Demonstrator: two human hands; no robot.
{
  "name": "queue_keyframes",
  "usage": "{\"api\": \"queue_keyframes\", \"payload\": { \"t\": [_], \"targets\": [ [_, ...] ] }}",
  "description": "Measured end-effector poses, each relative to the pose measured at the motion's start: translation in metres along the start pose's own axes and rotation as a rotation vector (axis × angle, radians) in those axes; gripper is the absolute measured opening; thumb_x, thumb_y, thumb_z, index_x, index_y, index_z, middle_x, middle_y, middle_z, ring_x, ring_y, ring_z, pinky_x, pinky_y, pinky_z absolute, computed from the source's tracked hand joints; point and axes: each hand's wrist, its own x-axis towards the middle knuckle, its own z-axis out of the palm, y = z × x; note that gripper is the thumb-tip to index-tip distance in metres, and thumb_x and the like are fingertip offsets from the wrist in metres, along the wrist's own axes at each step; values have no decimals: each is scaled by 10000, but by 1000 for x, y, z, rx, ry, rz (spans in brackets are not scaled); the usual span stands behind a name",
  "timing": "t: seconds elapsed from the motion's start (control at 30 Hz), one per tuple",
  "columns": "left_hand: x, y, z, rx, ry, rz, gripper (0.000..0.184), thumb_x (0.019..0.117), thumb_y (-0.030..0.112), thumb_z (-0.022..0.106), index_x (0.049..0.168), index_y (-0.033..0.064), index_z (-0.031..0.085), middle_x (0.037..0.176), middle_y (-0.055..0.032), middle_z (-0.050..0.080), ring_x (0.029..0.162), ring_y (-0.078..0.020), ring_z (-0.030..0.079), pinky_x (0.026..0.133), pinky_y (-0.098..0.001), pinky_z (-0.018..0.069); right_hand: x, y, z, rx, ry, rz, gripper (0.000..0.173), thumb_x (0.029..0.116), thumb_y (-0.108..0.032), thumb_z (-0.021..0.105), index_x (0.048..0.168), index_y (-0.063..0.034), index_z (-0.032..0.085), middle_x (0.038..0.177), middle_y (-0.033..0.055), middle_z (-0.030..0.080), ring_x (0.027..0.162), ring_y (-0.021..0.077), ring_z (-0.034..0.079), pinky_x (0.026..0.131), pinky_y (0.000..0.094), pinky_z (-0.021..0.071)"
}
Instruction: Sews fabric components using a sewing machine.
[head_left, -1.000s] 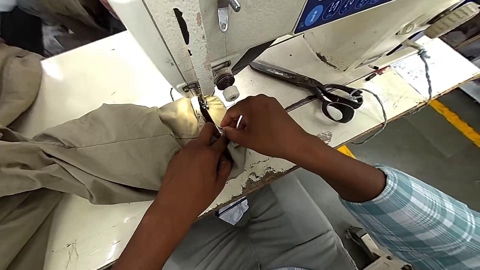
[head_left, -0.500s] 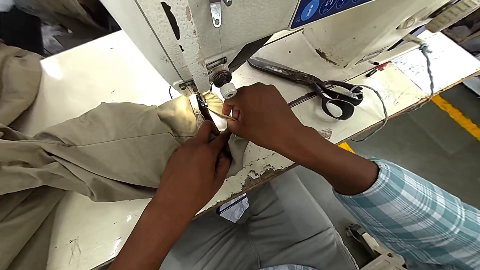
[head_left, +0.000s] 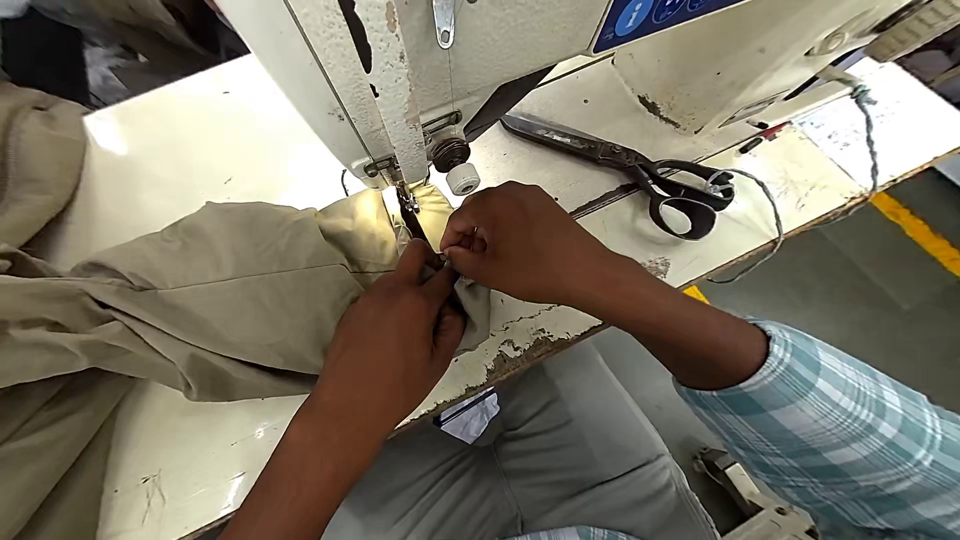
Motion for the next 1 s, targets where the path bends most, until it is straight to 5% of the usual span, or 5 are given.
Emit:
{"api": "queue_keyframes", "payload": {
  "t": [0.43,0.6,0.7,0.8,1.0],
  "targets": [
    [1,1,-2,3,16,1,266,941,254,562,1057,156,781,1434,-94,513,728,-147,643,551,-347,548,6,-7,2,11,-60,77,141,961,-231,653,875,-161,740,812,-8,664,779,158,645,660,426,501],
    [4,3,-5,51,-3,13,300,938,257,552,1110,168,781,1342,-61,618,698,-147,652,553,-367,549,3,-11,-3,-85,-104,53,191,1013,-267,612,945,-162,756,955,37,697,898,229,680,693,490,527],
    [6,4,-7,65,-8,15,320,927,256,575,1159,159,773,1329,-53,639,698,-154,659,561,-384,559,-1,11,-5,27,116,3,268,1055,-260,539,1051,-101,755,950,97,724,863,294,705,705,559,547],
    [4,4,-6,88,-3,18,327,918,259,581,1163,157,772,1327,-62,644,683,-169,661,551,-393,560,4,28,6,35,422,-110,280,1005,-161,546,1242,-95,679,945,38,754,751,210,719,641,461,585],
    [2,3,-1,99,59,38,353,889,263,542,1126,146,776,1306,-69,660,702,-167,668,550,-381,551,11,42,29,-208,445,-264,249,994,-335,624,1070,-114,711,755,52,667,690,261,646,561,408,481]
  ]
}}
